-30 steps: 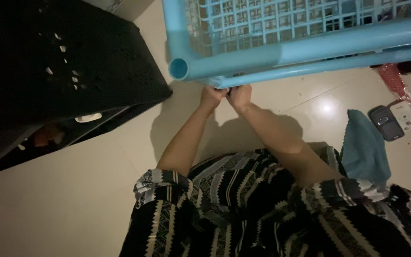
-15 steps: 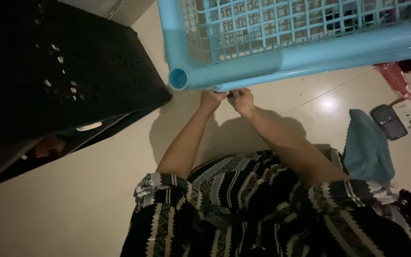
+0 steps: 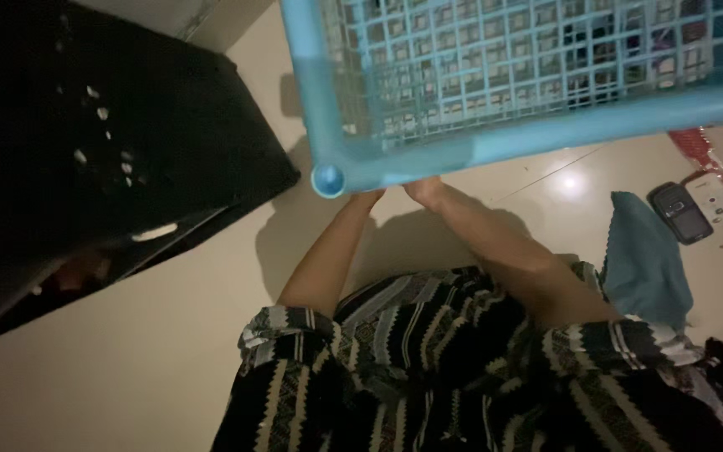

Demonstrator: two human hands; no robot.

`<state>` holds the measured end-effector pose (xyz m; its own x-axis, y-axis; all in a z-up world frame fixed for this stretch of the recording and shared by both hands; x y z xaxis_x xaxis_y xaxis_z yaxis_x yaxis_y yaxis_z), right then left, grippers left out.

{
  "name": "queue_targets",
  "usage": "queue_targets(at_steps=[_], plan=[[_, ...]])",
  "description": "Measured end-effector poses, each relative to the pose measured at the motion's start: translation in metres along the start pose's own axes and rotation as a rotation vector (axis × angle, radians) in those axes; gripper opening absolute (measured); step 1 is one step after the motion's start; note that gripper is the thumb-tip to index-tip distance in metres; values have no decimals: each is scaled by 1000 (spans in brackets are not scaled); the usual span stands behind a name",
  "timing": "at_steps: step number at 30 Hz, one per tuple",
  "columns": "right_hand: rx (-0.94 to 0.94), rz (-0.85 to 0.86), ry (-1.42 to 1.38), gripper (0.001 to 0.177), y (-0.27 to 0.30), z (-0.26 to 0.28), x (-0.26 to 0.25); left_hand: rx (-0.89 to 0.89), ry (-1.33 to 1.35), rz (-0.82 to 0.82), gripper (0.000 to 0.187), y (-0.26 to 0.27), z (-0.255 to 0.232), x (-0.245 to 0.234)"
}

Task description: The person assembles a light blue plastic storage basket by inserting vertical support poles into the frame and attaching the base. The person then wipes the basket with a cloth.

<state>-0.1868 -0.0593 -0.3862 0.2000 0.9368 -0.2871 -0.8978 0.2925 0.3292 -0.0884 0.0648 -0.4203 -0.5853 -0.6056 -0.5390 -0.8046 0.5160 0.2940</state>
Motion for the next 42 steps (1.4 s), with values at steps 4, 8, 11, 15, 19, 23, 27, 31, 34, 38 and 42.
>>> queue_targets(at_steps=[4, 8, 11, 15, 19, 23, 27, 31, 34, 38, 42], plan=[[59, 57, -135, 16, -18, 6, 3, 8, 19, -40, 36, 10, -9, -6], [82, 75, -140, 22, -16, 18, 1, 32, 14, -73, 35, 10, -34, -14], [111, 112, -59, 28, -7, 12, -1, 47, -7, -122, 34, 8, -43, -14], [168, 138, 73, 37, 21, -9, -27, 40, -55, -179, 33, 12, -36, -14], [-305, 64, 209, 31, 75, -27, -84, 18, -104, -203, 32, 11, -25, -7], [274, 266, 207, 46, 153, -87, -148, -25, -141, -212, 31, 10, -16, -7], [262, -228, 14, 47, 209, -106, -229, -154, -158, -85, 31, 7, -23, -15], [325, -783, 2, 57, 198, -136, -315, -34, -20, -67, 30, 13, -57, -21], [139, -903, -135, 66, 161, -128, -344, 194, 80, -135, 30, 17, -84, -34], [115, -925, -59, 56, 133, -116, -348, 307, 7, -138, 31, 14, -97, -42], [86, -956, 74, 39, 126, -112, -350, 241, -267, -170, 25, 12, -93, -50]])
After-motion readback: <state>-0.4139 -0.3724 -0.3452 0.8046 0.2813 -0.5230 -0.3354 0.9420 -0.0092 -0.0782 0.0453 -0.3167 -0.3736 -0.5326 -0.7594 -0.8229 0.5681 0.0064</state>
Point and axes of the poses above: each hand's wrist, its own y-axis away from the middle knuckle, its own x-axis out of the palm, z = x × y, the point moved 6 cm from there along -y, towards the middle knuckle, and after that the axes turned 5 degrees about y, right-handed, at the moved point
